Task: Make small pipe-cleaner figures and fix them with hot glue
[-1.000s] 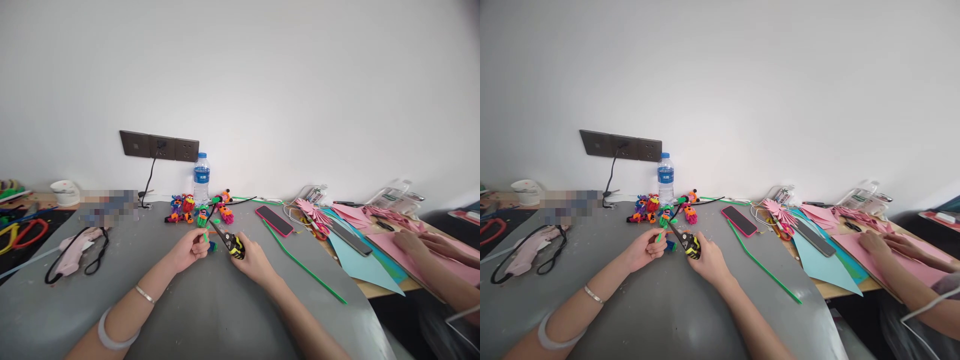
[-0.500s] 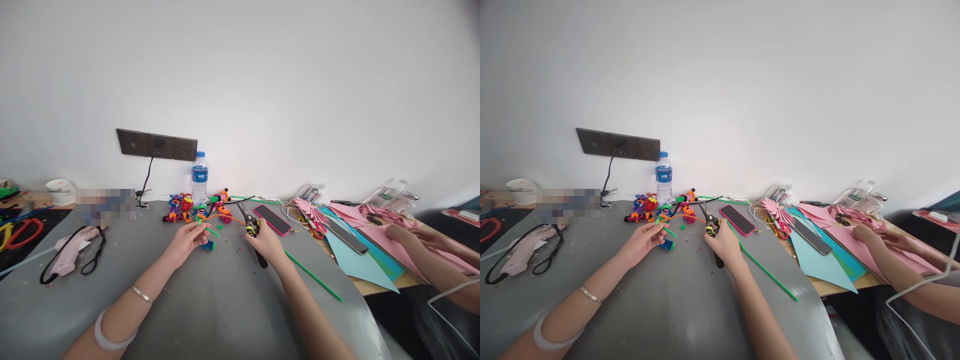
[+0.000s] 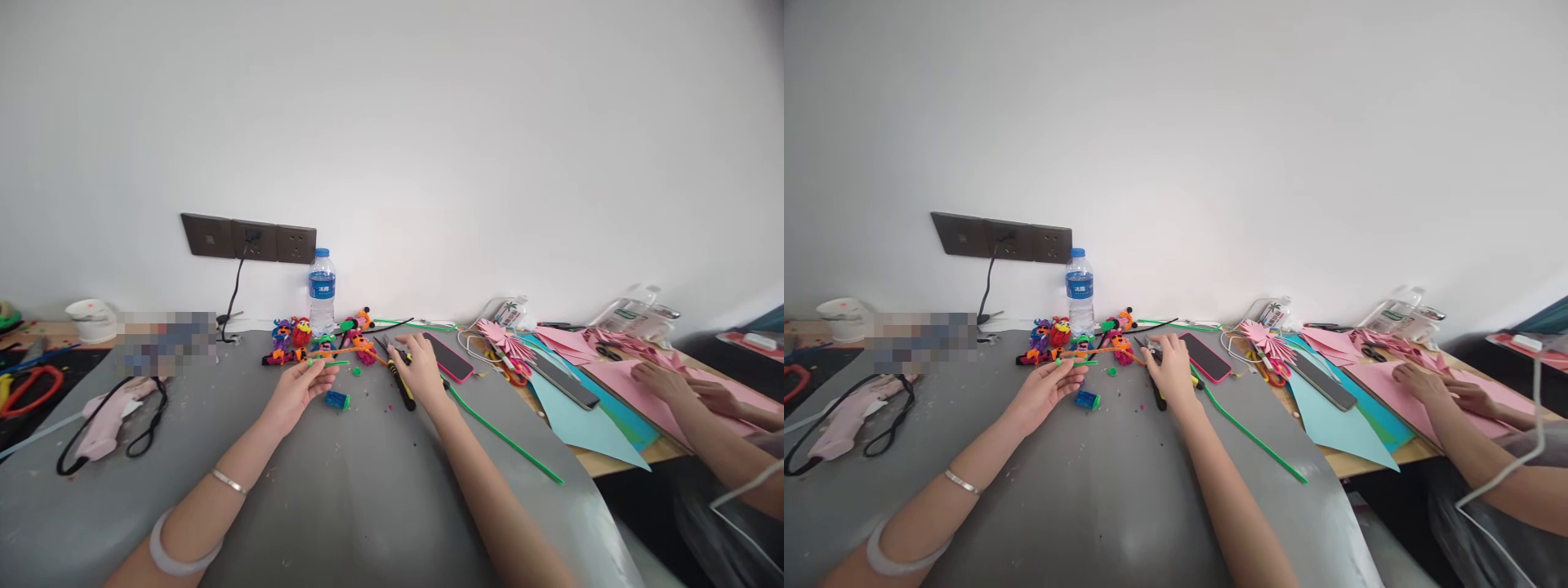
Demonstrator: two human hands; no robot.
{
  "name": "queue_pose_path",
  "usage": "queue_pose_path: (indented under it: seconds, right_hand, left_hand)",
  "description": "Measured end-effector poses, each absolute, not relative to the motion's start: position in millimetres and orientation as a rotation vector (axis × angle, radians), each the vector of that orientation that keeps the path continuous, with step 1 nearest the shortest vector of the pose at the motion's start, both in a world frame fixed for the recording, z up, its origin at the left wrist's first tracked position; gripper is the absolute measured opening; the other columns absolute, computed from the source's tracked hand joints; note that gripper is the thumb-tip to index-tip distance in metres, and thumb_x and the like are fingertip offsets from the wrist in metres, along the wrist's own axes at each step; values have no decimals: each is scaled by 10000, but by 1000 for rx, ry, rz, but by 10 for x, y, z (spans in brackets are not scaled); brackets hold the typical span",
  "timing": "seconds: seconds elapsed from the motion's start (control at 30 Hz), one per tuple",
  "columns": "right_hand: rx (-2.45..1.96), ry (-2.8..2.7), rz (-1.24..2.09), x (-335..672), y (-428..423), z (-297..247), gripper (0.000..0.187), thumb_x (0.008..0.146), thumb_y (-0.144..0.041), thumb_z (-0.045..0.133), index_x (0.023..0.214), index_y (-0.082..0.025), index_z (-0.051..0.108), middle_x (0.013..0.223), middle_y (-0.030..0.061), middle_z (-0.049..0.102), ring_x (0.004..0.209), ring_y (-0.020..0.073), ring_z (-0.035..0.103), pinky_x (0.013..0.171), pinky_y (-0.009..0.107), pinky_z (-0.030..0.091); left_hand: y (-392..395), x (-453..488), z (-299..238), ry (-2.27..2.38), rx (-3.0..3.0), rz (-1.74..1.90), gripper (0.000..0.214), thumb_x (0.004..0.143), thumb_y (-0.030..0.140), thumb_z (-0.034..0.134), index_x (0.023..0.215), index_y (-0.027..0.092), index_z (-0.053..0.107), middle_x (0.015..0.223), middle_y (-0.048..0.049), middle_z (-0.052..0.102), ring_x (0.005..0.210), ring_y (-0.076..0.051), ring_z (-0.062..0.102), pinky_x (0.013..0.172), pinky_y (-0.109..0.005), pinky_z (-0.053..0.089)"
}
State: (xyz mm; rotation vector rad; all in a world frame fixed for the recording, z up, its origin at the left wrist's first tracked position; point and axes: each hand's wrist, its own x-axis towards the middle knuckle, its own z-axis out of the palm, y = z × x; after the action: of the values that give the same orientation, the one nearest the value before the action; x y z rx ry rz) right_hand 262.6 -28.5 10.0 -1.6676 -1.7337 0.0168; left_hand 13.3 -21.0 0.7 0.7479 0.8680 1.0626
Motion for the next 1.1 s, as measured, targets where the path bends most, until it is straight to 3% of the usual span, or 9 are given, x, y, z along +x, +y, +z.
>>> queue_pose_path:
  seconds: [0.07, 0.2, 0.37, 0.53, 0.63, 0.87, 1.1]
  right_hand:
    - [-1434, -1845, 320, 2493, -321, 258, 288, 923, -373, 479, 1094, -166, 583, 871, 58, 629, 800, 191, 573, 764, 317, 446]
    - [-1124, -1897, 817, 2107, -284, 441, 323, 874, -399, 566, 1132, -205, 570, 811, 12, 647, 689, 151, 584, 667, 277, 460]
    - [-778, -1613, 1298, 1727, -43, 329, 246, 802, -413, 658, 913, -194, 639, 813, 15, 658, 734, 151, 621, 687, 276, 491]
    - [-664, -1342, 1461, 1641, 74, 52, 247, 771, -396, 710, 887, -178, 714, 757, 12, 667, 692, 128, 598, 705, 265, 485]
    - [-631, -1176, 1533, 1653, 53, -65, 224, 754, -370, 737, 863, -174, 730, 720, 4, 654, 658, 114, 584, 709, 260, 489]
    - [-683, -1045, 1538, 1671, 18, -73, 233, 703, -376, 776, 848, -197, 739, 816, 15, 680, 726, 128, 604, 757, 270, 499]
    - [-674, -1020, 1556, 1710, 49, -122, 236, 727, -384, 753, 869, -198, 730, 704, -2, 646, 636, 110, 577, 657, 248, 486]
  left_hand:
    - [-192, 135, -8, 857, 752, 1074, 225, 712, 301, 793, 834, 115, 759, 854, -112, 747, 675, -121, 628, 632, -224, 520]
    - [-154, 120, -37, 821, 755, 1120, 321, 654, 345, 824, 878, 124, 763, 791, -73, 712, 651, -98, 574, 582, -199, 459]
    - [-125, 83, -29, 801, 781, 1173, 314, 615, 378, 834, 779, 123, 751, 716, -29, 637, 581, -73, 489, 475, -185, 337]
    - [-96, 71, -19, 790, 779, 1245, 271, 622, 340, 833, 748, 116, 746, 647, -4, 592, 531, -57, 425, 457, -187, 317]
    - [-78, 82, -27, 780, 754, 1272, 265, 615, 289, 843, 805, 126, 755, 672, -10, 630, 566, -63, 474, 510, -187, 379]
    - [-45, 80, -23, 744, 621, 1321, 262, 551, 263, 880, 730, 149, 727, 697, 4, 673, 642, -82, 562, 608, -205, 458]
    - [-76, 30, -9, 679, 616, 1212, 252, 573, 222, 870, 748, 151, 703, 745, -6, 685, 663, -97, 584, 633, -225, 470]
